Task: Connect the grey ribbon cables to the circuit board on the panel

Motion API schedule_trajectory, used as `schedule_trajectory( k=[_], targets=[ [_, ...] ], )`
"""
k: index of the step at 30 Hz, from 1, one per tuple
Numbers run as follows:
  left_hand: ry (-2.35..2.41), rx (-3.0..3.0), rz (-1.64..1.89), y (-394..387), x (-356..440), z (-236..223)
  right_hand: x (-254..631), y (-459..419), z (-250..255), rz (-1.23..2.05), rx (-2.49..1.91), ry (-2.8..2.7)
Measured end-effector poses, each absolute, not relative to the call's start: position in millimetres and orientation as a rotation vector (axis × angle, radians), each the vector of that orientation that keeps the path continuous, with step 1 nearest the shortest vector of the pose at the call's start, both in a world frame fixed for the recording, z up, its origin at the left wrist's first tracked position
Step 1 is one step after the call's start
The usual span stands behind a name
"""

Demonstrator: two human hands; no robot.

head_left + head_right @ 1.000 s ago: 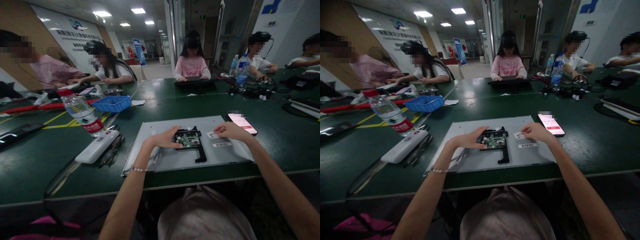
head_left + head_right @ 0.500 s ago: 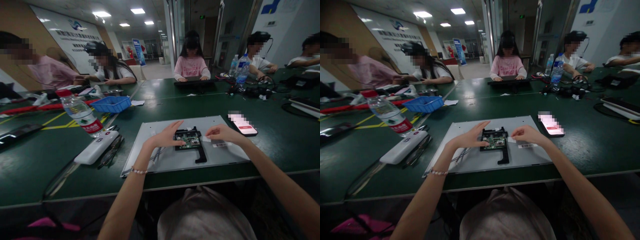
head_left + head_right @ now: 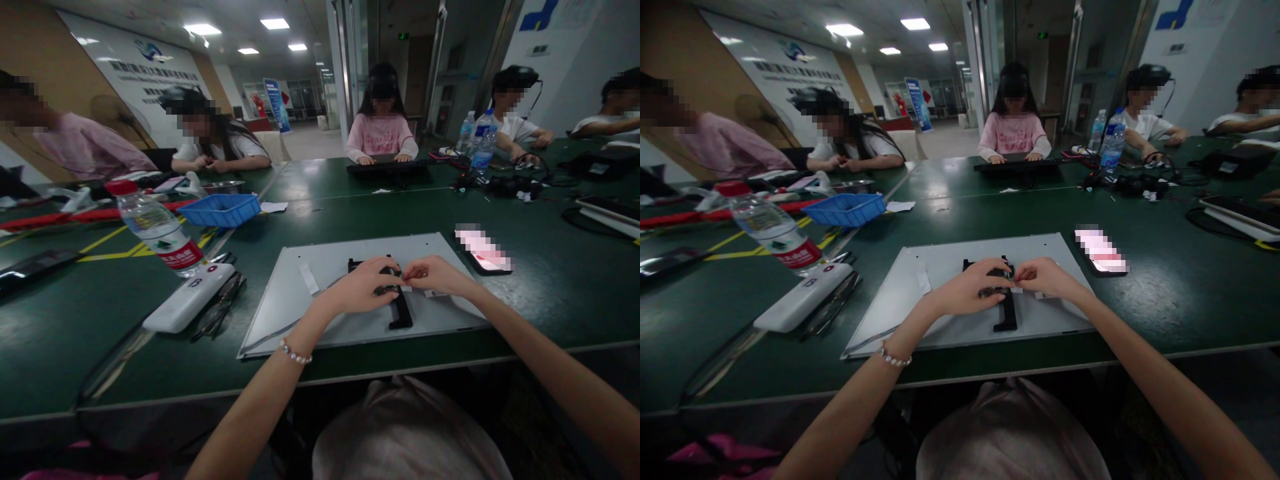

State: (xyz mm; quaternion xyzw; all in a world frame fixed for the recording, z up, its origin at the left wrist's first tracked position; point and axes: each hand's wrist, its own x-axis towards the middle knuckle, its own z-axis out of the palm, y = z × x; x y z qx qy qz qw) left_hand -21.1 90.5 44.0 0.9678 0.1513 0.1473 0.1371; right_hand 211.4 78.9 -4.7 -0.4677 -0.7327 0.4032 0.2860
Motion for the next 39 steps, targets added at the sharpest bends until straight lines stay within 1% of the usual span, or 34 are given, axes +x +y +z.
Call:
schedule_trajectory(
  k=[11,17,30,34,37,39],
  targets=[
    [0.433,2.865,0.372,91.0,-18.2,39.4,210.3,74.4,0.2,0.982,-1.267,-2.049],
    [0.42,2.853,0.386,91.2,-18.4,39.5,210.1,72.8,-0.9,0.853,-1.284,-2.072],
    [0.452,2.8,0.436,89.5,-17.5,46.4,217.3,76.0,-0.2,0.8,-1.292,-2.082],
    [0.689,2.819,0.437,90.8,-38.4,67.5,218.3,74.9,3.8,0.777,-1.299,-2.073],
    [1.096,2.843,0.382,84.7,-69.2,81.3,218.5,73.5,6.7,0.756,-1.323,-2.07],
    [1.352,2.841,0.282,76.5,-91.1,82.7,218.6,72.4,8.1,0.743,-1.326,-2.077]
  ],
)
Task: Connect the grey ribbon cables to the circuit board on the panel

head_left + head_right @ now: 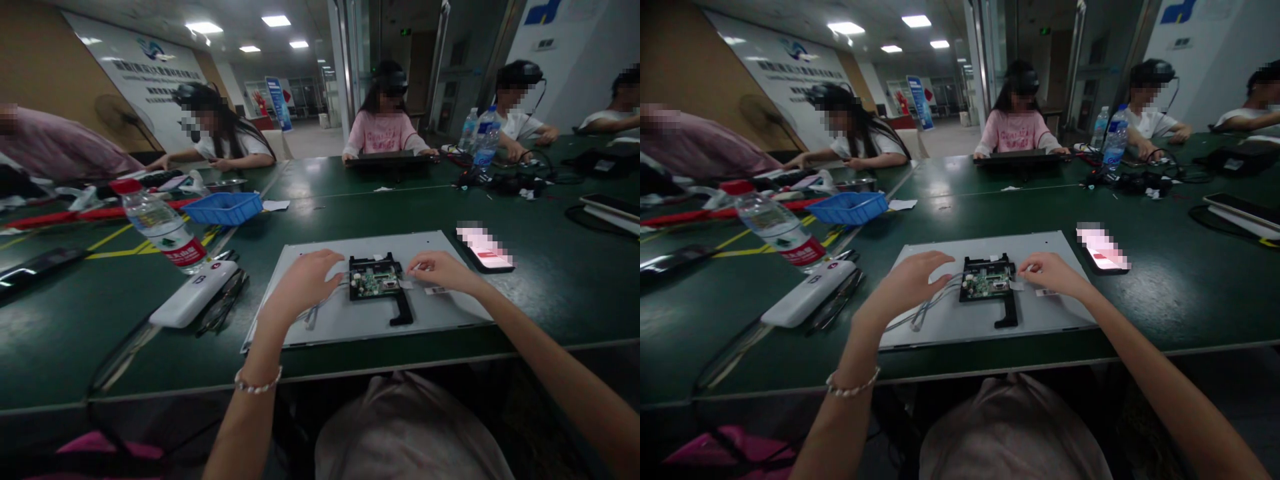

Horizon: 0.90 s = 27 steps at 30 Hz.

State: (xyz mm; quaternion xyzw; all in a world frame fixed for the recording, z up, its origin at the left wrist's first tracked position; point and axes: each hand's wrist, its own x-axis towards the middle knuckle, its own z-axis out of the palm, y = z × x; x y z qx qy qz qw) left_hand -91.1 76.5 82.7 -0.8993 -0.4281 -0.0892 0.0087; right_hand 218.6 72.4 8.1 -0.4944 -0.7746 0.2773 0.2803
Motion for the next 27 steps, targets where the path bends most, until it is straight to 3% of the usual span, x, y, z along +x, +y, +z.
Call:
schedule_trajectory(
  k=[9,18,27],
  targets=[
    [-1.711,-2.47,-0.053,46.6,-130.5,53.1,219.0,69.6,9.7,0.732,-1.319,-2.096],
    [-1.619,-2.377,0.017,53.1,-120.7,51.7,218.0,68.0,12.2,0.714,-1.356,-2.062],
    [-1.543,-2.32,-0.116,4.5,-96.2,53.7,180.9,27.0,36.6,0.287,-1.304,-2.039]
  ],
)
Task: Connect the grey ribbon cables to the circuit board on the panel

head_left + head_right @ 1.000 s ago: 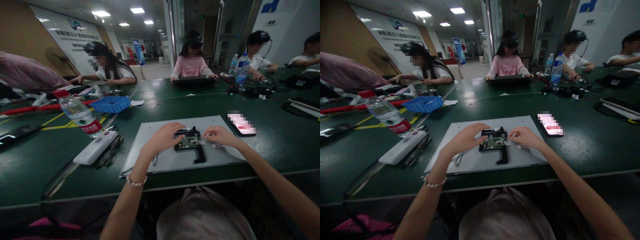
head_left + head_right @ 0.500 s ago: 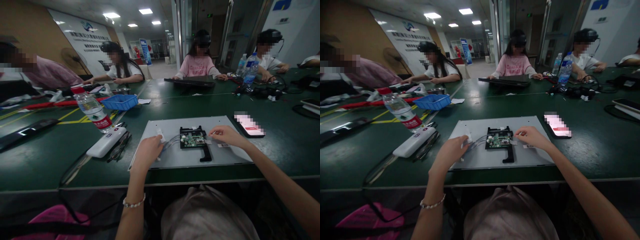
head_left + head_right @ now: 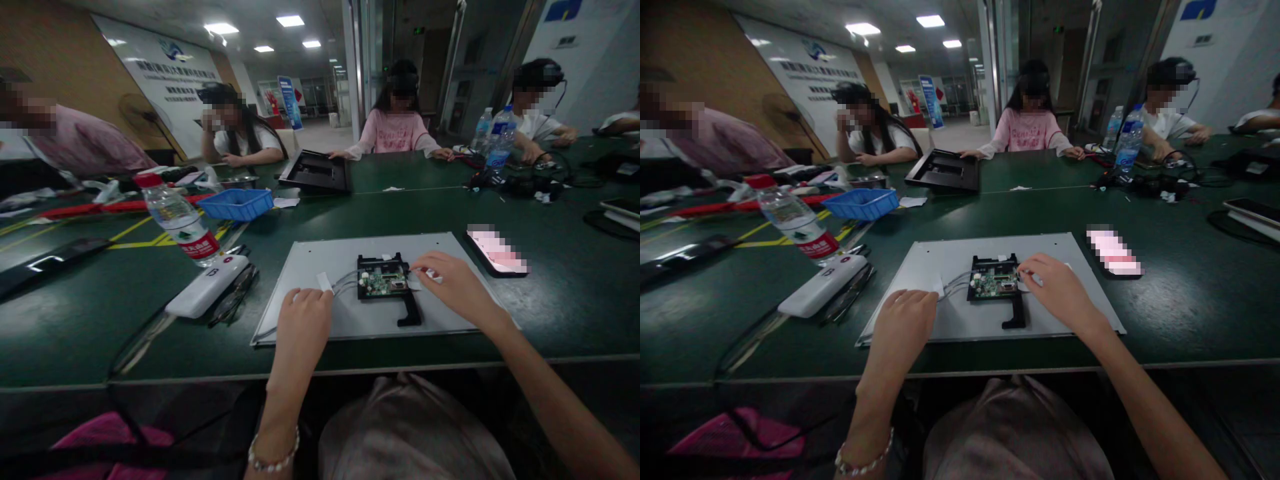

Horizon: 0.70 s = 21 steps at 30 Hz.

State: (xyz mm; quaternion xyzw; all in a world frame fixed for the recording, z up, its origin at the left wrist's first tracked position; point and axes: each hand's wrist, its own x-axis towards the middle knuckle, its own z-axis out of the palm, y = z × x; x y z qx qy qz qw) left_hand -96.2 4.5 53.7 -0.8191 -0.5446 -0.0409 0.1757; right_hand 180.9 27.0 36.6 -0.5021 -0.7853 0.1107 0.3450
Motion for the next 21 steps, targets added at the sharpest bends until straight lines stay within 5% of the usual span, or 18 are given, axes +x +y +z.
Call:
schedule_trajectory(
  k=[21],
  targets=[
    [-1.82,-2.333,-0.472,14.1,-106.3,12.0,48.5,5.6,14.7,0.069,-0.895,-2.493]
  ],
)
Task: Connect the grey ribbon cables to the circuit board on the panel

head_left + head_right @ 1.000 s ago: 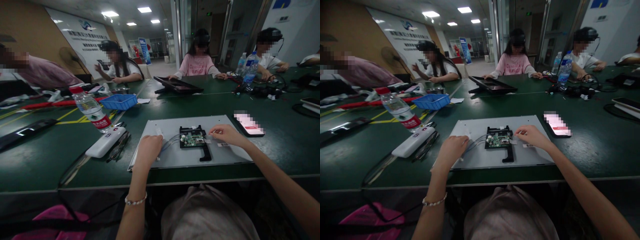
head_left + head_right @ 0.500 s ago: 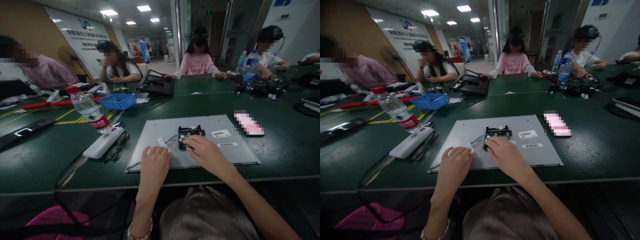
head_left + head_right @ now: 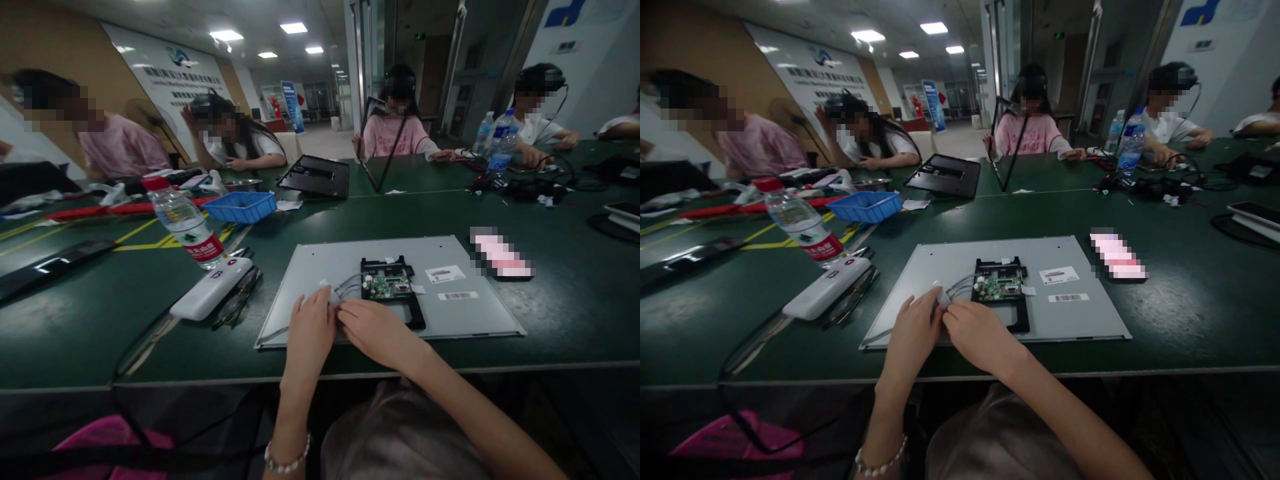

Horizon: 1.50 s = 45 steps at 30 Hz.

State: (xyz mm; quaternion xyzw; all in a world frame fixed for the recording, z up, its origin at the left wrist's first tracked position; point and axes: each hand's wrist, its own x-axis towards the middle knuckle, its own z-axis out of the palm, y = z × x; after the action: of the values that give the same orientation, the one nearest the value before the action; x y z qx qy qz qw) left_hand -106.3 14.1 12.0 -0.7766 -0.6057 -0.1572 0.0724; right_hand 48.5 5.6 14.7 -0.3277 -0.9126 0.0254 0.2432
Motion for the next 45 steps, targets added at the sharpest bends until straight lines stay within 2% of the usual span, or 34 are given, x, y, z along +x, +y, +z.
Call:
schedule_trajectory(
  k=[13,27,38,45],
  targets=[
    [-1.815,-2.354,-0.697,11.1,-109.8,4.0,47.5,5.1,12.7,0.1,-0.981,-2.427],
    [-1.843,-2.424,-0.782,15.0,-111.0,2.8,45.9,2.8,13.7,0.113,-1.06,-2.496],
    [-2.126,-2.309,-0.616,21.7,-99.1,18.9,49.6,-7.0,20.7,0.045,-1.042,-2.536],
    [-2.147,-2.288,-0.593,27.7,-101.9,23.0,49.0,-11.1,15.3,0.085,-1.044,-2.473]
  ],
)
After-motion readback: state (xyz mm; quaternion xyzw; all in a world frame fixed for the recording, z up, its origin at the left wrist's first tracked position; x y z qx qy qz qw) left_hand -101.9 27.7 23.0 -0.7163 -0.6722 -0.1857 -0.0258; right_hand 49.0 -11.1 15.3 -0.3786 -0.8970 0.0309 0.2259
